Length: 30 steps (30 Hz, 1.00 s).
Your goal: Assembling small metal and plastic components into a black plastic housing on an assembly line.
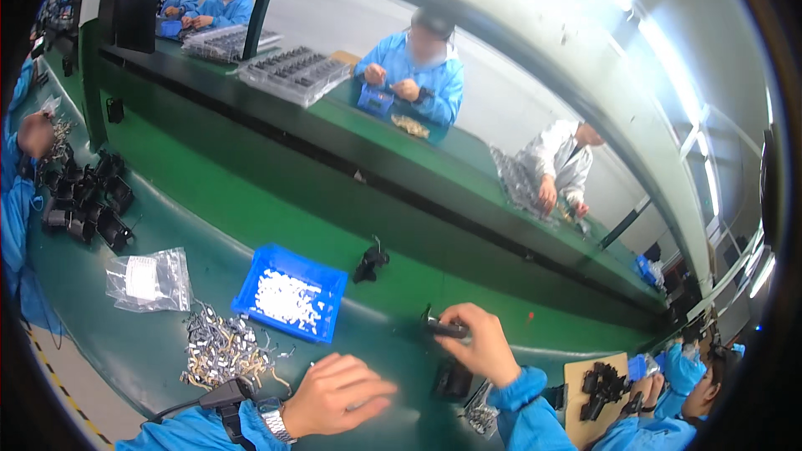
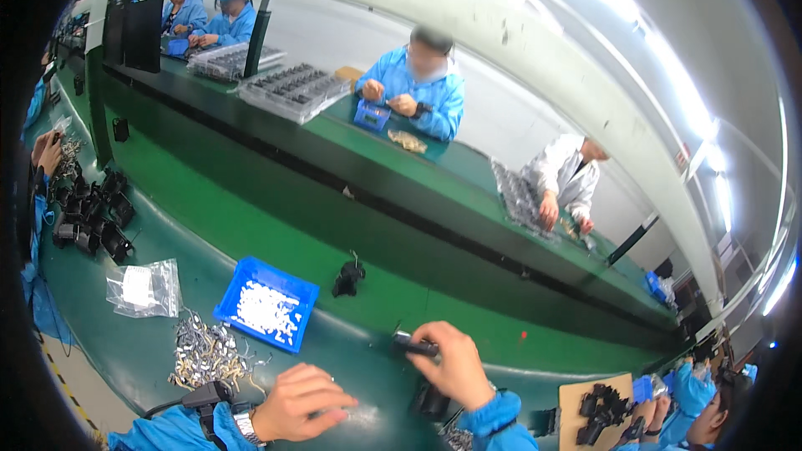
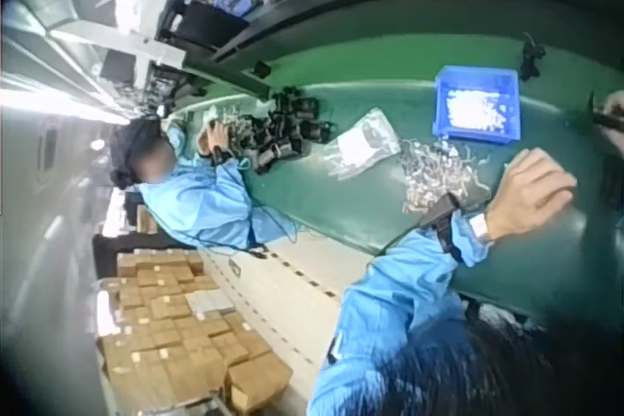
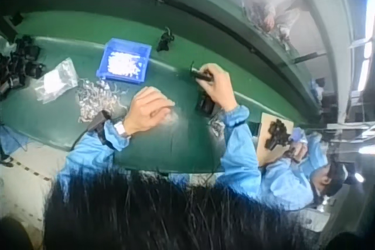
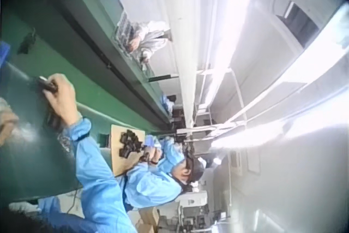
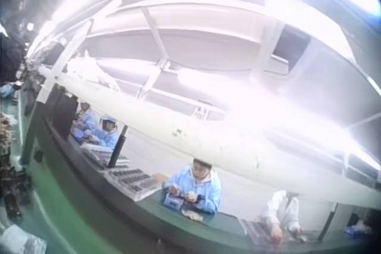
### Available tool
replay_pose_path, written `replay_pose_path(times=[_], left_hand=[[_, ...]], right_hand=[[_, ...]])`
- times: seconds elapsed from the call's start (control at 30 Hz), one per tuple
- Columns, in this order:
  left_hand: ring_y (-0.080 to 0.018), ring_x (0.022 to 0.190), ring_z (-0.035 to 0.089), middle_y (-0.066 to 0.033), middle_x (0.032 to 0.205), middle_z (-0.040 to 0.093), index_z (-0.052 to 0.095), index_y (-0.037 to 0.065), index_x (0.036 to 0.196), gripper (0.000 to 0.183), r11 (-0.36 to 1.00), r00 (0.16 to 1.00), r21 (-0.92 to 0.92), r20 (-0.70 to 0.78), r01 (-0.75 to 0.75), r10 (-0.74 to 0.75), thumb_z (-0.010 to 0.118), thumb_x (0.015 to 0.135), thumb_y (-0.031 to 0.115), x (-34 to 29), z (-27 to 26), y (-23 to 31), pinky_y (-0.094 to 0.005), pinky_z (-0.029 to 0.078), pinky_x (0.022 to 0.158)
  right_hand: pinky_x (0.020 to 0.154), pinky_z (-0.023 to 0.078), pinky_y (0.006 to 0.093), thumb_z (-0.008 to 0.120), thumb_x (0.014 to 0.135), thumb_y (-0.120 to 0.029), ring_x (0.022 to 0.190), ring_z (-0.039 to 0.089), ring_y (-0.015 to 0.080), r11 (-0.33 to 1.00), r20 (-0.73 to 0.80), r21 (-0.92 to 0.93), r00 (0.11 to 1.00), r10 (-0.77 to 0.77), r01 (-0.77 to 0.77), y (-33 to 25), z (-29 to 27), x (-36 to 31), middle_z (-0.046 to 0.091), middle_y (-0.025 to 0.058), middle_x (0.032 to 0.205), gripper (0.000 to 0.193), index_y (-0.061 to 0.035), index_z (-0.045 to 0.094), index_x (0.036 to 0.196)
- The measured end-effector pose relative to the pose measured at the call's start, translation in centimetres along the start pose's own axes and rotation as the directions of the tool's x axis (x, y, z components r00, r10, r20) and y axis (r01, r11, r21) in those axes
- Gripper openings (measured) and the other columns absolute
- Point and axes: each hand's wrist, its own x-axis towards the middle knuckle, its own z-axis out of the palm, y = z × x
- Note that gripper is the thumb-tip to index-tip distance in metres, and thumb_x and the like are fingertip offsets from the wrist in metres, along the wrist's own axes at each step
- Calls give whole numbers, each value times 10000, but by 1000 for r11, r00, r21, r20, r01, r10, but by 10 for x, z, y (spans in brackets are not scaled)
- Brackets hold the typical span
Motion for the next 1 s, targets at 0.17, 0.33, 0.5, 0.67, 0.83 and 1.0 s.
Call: replay_pose_path(times=[0.17, 0.33, 0.5, 0.67, 0.83, 1.0], left_hand=[[-203, 680, 672, -75, 861, 698, 725, 77, 1161, 439, 986, 988, -72, -26, 148, -150, 876, 805, 285, 16, 3, 9, -323, 542, 595], [-142, 508, 609, -58, 859, 698, 636, 50, 1247, 484, 940, 923, 41, 181, 339, -340, 843, 844, 219, 14, 11, 11, -298, 493, 477], [-259, 647, 681, -102, 921, 713, 665, 66, 1208, 281, 892, 866, 64, 221, 447, -449, 701, 932, 100, 9, 12, 10, -373, 544, 550], [-385, 770, 705, -150, 992, 717, 688, 77, 1184, 239, 917, 863, 82, 315, 390, -396, 672, 946, 75, 9, 7, 13, -421, 584, 615], [-201, 607, 678, -110, 827, 714, 737, 41, 1118, 226, 946, 959, 167, 15, 277, -284, 688, 906, -17, 17, 9, 23, -315, 547, 546], [-257, 703, 704, -89, 951, 733, 757, 70, 1086, 241, 935, 983, 333, 89, 121, -160, 712, 854, 18, 18, -27, 47, -336, 564, 594]], right_hand=[[813, 545, 426, 864, 663, -85, 960, 662, 302, 957, -40, -276, 993, -108, 93, -73, 37, -72, 677, 73, 1173, 439, -88, 672, 1058], [826, 553, 402, 897, 744, -276, 936, 659, 291, 981, -90, -193, 995, -34, 16, -75, 67, -92, 664, 99, 1194, 480, -81, 677, 1123], [905, 571, 451, 873, 793, -306, 1023, 689, 406, 983, 7, 180, 1000, 25, -26, -84, 52, -115, 691, 164, 1184, 578, -59, 636, 1258], [919, 533, 421, 914, 735, -366, 1114, 620, 298, 984, -13, 54, 985, -170, 170, -52, 41, -88, 625, 106, 1308, 669, -130, 668, 1310], [988, 482, 447, 908, 741, -364, 1134, 579, 311, 981, 92, 104, 980, -176, 166, -40, 62, -103, 627, 76, 1303, 629, -141, 689, 1286], [955, 486, 430, 912, 744, -363, 1103, 580, 303, 972, 45, 141, 979, -197, 189, -37, 78, -107, 645, 68, 1235, 613, -116, 690, 1258]])
